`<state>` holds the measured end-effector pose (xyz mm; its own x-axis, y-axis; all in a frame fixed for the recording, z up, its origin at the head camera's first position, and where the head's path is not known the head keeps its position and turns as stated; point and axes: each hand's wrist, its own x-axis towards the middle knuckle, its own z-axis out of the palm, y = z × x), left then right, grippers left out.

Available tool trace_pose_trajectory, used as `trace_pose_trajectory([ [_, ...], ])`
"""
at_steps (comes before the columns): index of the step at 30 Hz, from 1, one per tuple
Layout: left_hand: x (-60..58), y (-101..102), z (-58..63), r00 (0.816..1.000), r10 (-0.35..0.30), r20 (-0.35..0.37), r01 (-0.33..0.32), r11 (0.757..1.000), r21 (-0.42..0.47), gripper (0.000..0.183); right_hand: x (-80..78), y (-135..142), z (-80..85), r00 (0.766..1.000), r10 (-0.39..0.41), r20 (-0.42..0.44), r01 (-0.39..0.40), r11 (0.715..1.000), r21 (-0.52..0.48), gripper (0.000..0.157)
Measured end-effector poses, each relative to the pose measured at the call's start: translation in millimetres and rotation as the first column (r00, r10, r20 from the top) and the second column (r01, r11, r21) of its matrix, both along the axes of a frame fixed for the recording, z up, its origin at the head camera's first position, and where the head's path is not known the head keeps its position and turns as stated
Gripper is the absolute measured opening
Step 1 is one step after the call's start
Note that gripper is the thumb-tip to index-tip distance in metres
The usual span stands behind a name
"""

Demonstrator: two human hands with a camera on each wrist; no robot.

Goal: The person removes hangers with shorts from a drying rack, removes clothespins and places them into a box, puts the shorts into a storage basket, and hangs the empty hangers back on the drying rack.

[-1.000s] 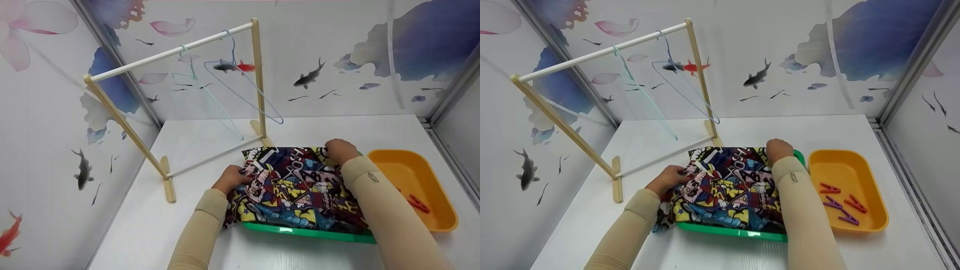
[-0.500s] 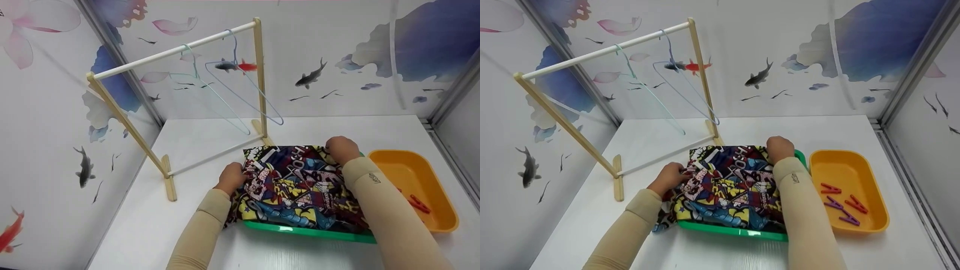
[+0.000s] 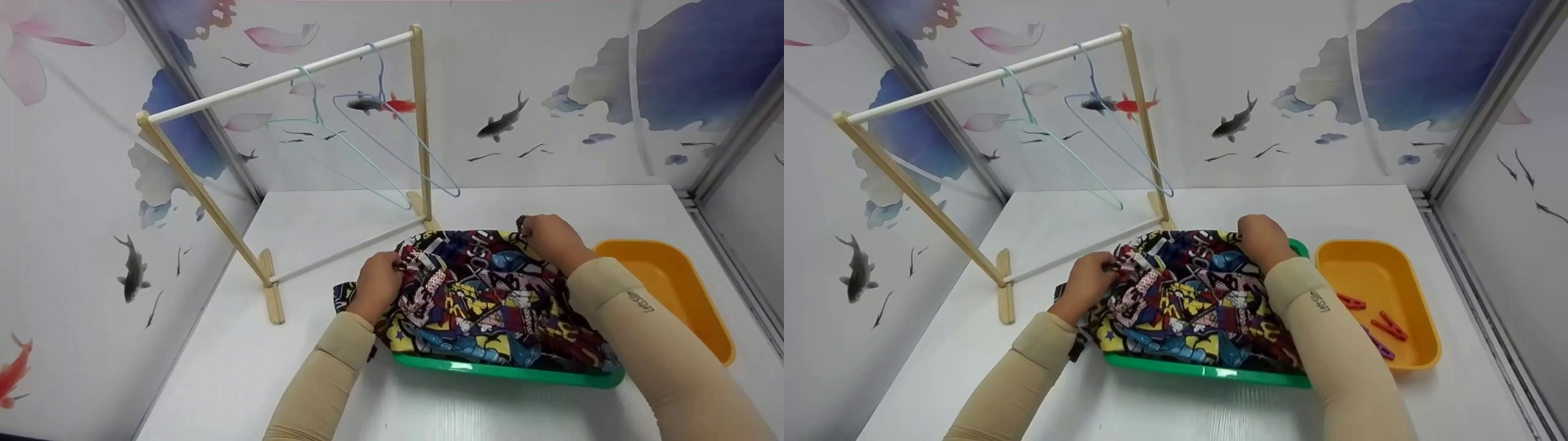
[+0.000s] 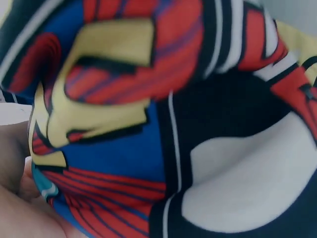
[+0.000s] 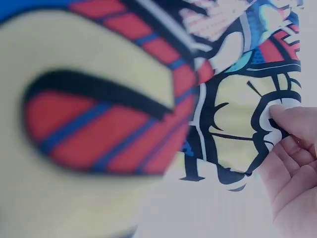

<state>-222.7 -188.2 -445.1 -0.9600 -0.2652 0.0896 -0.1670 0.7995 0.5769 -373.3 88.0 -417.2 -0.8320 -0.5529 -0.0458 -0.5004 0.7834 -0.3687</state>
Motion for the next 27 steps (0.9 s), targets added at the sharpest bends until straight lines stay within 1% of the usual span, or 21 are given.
trace_pose_trajectory([
  [3,2.1,10,7.4,0.998,-0.011,-0.065,0.01,1.0,-0.02,0.021,11.9,4,5.4,0.999,0.021,-0.027,-0.022,0.998,-0.051,0.022],
  [7,6.6,22,13.5,0.985,-0.048,-0.163,0.033,0.995,-0.095,0.02,30.1,7,9.3,0.998,0.027,-0.056,-0.032,0.995,-0.097,0.019],
  [10,10.1,31,16.4,0.97,-0.076,-0.233,0.041,0.988,-0.151,0.017,46.1,9,9.6,0.995,0.027,-0.096,-0.038,0.992,-0.118,0.016],
  [12,12.4,37,18.5,0.956,-0.094,-0.277,0.047,0.984,-0.172,0.016,57.6,11,8.7,0.987,0.036,-0.154,-0.057,0.989,-0.137,0.017],
  [14,14.0,42,20.2,0.941,-0.112,-0.319,0.054,0.981,-0.185,0.015,68.1,12,6.3,0.975,0.051,-0.218,-0.089,0.981,-0.171,0.016],
  [17,16.6,50,23.4,0.909,-0.147,-0.39,0.074,0.978,-0.196,0.015,82.9,14,2.4,0.953,0.058,-0.296,-0.129,0.965,-0.226,0.015],
  [18,17.3,53,24.1,0.897,-0.16,-0.412,0.081,0.976,-0.202,0.015,87.5,15,0.9,0.95,0.056,-0.306,-0.135,0.96,-0.245,0.015],
  [21,19.1,61,25.5,0.851,-0.198,-0.486,0.099,0.97,-0.222,0.016,100.0,18,-3.4,0.938,0.044,-0.343,-0.149,0.947,-0.286,0.013],
  [24,19.7,69,24.7,0.807,-0.232,-0.543,0.118,0.965,-0.236,0.017,111.0,22,-8.5,0.921,0.042,-0.387,-0.175,0.932,-0.317,0.013],
  [25,19.4,71,24.0,0.795,-0.242,-0.557,0.125,0.963,-0.239,0.017,114.3,23,-10.3,0.912,0.043,-0.407,-0.188,0.927,-0.325,0.015],
  [27,18.7,76,22.2,0.78,-0.259,-0.571,0.14,0.96,-0.244,0.017,120.2,26,-14.5,0.898,0.045,-0.439,-0.212,0.917,-0.339,0.018],
])
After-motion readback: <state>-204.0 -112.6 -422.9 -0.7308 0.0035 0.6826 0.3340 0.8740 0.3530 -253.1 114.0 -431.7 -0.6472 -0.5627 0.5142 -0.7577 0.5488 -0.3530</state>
